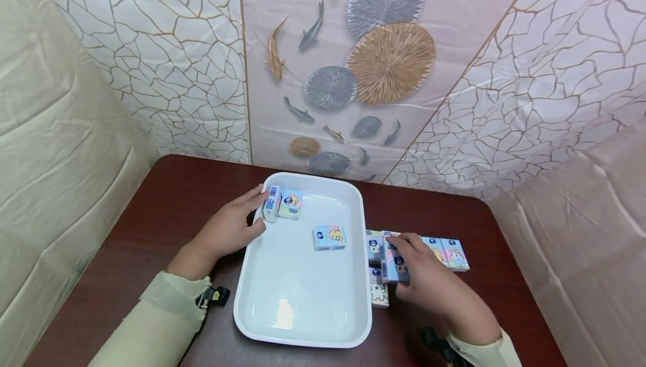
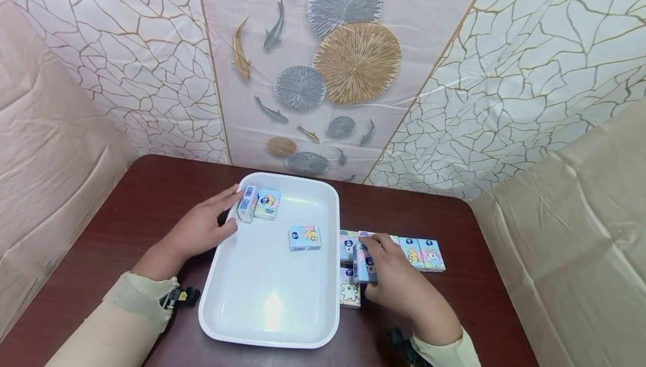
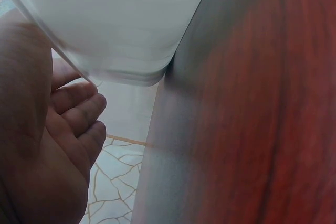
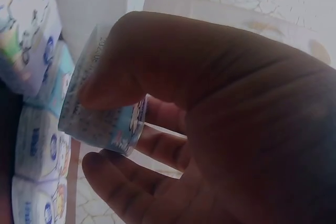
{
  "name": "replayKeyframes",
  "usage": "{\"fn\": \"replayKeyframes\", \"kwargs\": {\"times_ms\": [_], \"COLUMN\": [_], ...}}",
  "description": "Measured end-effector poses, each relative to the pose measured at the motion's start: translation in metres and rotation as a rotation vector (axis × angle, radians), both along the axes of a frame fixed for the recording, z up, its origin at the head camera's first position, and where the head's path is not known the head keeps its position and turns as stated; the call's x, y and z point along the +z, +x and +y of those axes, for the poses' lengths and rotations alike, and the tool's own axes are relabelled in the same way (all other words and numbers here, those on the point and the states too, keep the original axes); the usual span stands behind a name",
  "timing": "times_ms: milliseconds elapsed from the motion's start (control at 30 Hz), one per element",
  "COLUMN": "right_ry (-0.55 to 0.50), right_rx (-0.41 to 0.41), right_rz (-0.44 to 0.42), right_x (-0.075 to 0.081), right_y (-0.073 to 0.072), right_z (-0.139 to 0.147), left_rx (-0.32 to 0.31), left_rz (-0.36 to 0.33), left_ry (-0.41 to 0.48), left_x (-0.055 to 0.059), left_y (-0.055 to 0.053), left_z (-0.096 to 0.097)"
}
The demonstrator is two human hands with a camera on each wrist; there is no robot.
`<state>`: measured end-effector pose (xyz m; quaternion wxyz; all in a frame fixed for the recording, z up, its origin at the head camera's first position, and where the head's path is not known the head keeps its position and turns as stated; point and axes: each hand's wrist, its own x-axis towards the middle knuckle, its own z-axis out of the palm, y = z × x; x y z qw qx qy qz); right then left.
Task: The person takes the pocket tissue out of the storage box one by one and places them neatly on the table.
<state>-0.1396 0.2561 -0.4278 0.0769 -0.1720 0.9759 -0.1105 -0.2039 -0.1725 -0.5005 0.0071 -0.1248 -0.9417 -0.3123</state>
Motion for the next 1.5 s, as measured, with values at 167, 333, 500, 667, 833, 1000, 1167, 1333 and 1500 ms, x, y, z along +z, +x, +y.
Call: {"fn": "replayKeyframes", "kwargs": {"times_ms": [167,333,500,667,833,1000,1167,1333,1500], "right_ry": [0.019,0.017,0.021,0.025,0.034,0.039,0.030,0.017,0.020], "right_rx": [-0.022,-0.037,-0.086,-0.101,-0.113,-0.111,-0.120,-0.129,-0.131], "right_rz": [-0.020,-0.056,-0.112,-0.136,-0.152,-0.159,-0.167,-0.165,-0.163], "right_x": [-0.005,-0.013,-0.019,-0.023,-0.029,-0.034,-0.037,-0.038,-0.038], "right_y": [0.003,0.007,0.012,0.017,0.020,0.021,0.021,0.020,0.020], "right_z": [0.009,0.016,0.018,0.019,0.019,0.020,0.019,0.019,0.019], "left_rx": [0.006,0.004,0.009,0.004,0.002,0.001,0.000,0.000,-0.005], "left_rz": [-0.005,0.001,0.001,0.002,-0.004,-0.003,0.012,0.008,0.005], "left_ry": [0.008,0.001,-0.002,0.001,0.010,0.017,0.016,0.014,0.017], "left_x": [0.001,0.000,-0.002,-0.001,-0.001,-0.001,-0.001,-0.001,-0.001], "left_y": [0.000,-0.001,-0.002,-0.002,-0.001,-0.001,-0.001,-0.001,-0.001], "left_z": [0.000,0.000,0.000,0.000,0.000,0.000,0.000,0.000,0.000]}}
